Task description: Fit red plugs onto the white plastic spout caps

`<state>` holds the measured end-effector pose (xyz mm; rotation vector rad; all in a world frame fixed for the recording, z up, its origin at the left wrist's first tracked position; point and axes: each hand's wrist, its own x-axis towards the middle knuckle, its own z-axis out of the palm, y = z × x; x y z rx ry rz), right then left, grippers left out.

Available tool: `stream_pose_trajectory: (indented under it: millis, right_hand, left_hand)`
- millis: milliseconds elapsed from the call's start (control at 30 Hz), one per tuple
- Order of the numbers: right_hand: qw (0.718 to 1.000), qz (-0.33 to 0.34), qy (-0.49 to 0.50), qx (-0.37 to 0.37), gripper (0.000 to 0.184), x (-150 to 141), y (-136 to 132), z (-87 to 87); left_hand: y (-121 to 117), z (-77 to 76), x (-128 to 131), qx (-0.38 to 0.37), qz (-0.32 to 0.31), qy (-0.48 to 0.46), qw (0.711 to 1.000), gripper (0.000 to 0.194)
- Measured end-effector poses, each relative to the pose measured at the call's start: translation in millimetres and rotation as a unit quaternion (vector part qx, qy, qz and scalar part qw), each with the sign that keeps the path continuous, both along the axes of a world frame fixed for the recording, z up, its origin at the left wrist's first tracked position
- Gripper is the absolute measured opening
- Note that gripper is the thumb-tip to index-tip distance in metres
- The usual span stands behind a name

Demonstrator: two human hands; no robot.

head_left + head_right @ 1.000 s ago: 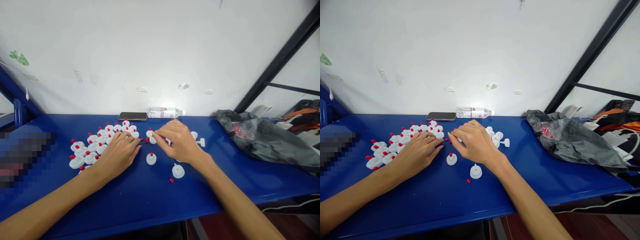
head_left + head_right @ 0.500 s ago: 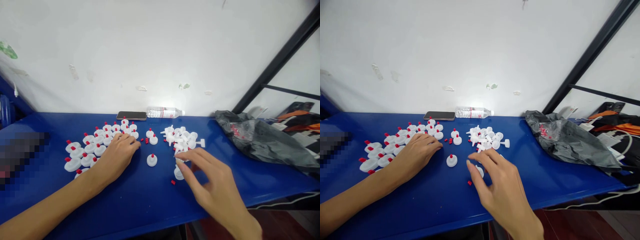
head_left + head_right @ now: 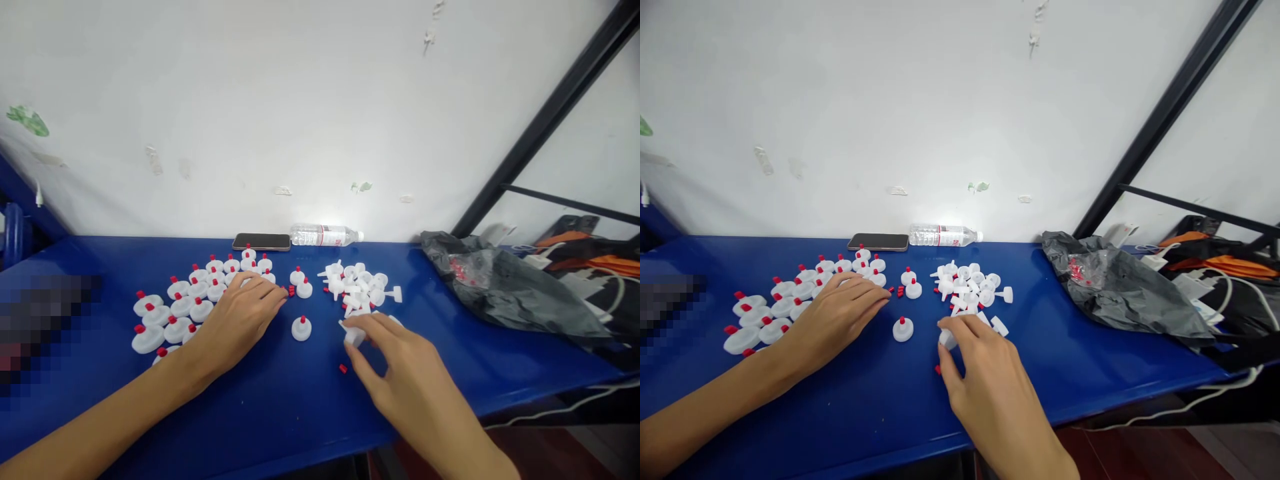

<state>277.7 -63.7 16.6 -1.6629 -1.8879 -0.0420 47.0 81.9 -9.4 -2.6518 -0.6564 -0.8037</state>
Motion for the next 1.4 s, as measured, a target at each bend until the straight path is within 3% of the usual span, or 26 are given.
stream_pose_trajectory:
  millis: [133,233,333,533,700,867,1100,1200,1400]
  right_hand:
    - [0.999,0.012,0.038,-0.003,0.030,-9,15,45.3]
    - [0.995,0.033,0.095,-0.014,0.027,-23,30,60.3]
    - [0.986,0.072,0.147,-0.009,0.025,-33,43,56.3]
    - [0.971,0.101,0.217,-0.021,0.025,-30,52,44.9]
    - [0.971,0.105,0.207,-0.049,0.028,-35,56,40.2]
    - [0.972,0.113,0.202,-0.050,0.030,-40,56,37.1]
    - [0.966,0.123,0.222,-0.043,0.028,-37,54,40.1]
    - [0.960,0.120,0.250,-0.037,0.032,-37,55,38.7]
    - [0.961,0.120,0.246,-0.036,0.032,-37,54,36.9]
  left_hand:
    - [0,4.9,-1,0.015,-0.007,-0.081,0.997,0.016]
    - [0,9.2,-3,0.002,-0.015,-0.119,0.993,0.012]
    - [-1,14.0,-6,-0.075,-0.017,-0.190,0.979,0.011]
    - [-13,24.4,-3,-0.268,0.003,-0.312,0.911,0.010]
    - [-22,29.6,0,-0.317,-0.022,-0.339,0.886,0.010]
    - [-24,29.5,-1,-0.295,-0.053,-0.352,0.887,0.009]
    - [-22,28.3,-3,-0.195,-0.086,-0.344,0.915,0.020]
    - [-21,28.1,-5,-0.172,-0.070,-0.332,0.925,0.022]
    - [-15,22.2,-9,-0.025,-0.027,-0.226,0.974,0.021]
